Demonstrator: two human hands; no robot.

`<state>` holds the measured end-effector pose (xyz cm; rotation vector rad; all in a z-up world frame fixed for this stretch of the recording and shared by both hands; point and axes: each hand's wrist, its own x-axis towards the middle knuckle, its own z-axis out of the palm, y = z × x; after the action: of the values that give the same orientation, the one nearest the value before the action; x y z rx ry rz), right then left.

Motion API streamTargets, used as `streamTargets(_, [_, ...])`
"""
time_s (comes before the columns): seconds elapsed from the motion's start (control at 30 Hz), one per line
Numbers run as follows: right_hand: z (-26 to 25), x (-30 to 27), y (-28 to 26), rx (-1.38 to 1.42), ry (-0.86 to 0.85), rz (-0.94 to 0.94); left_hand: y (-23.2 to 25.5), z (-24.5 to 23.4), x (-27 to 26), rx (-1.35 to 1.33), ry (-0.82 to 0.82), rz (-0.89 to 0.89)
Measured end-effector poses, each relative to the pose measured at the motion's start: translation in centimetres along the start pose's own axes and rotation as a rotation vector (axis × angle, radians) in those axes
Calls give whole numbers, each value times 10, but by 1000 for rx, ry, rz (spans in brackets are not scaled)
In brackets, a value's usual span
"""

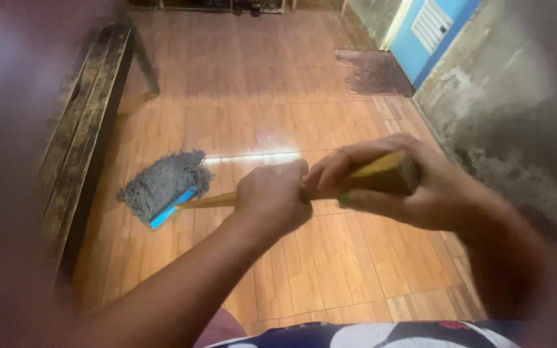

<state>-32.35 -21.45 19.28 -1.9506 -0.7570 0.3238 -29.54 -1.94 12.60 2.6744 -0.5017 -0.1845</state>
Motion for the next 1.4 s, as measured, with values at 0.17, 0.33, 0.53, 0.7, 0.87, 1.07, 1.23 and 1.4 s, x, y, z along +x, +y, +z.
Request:
streamTargets(0.17, [15, 56, 10, 219, 167, -103, -42, -9, 32, -216, 162, 15])
streamTargets(0.33, [25, 138, 23, 386, 209, -107, -100, -43, 66, -278, 124, -86])
streamTargets(0.53, [93, 232, 87, 367, 157, -218, -252, -4, 117, -309, 206, 41])
streamTargets(0.7, [174, 327, 154, 198, 148, -234, -389, 4, 144, -30, 97, -47])
streamTargets(0.87, [216, 378, 167, 252, 106, -156, -466, -1, 150, 58, -128, -252])
streamTargets(1.07, [201, 342, 151, 221, 60, -53, -434, 11, 138, -110, -163, -266])
streamTargets(1.23, [170, 243, 119, 195, 65, -65, -373, 75, 110, -244, -29, -159])
streamTargets(1.4, [131, 86, 81, 52, 125, -4, -210, 117, 61, -357, 109, -125])
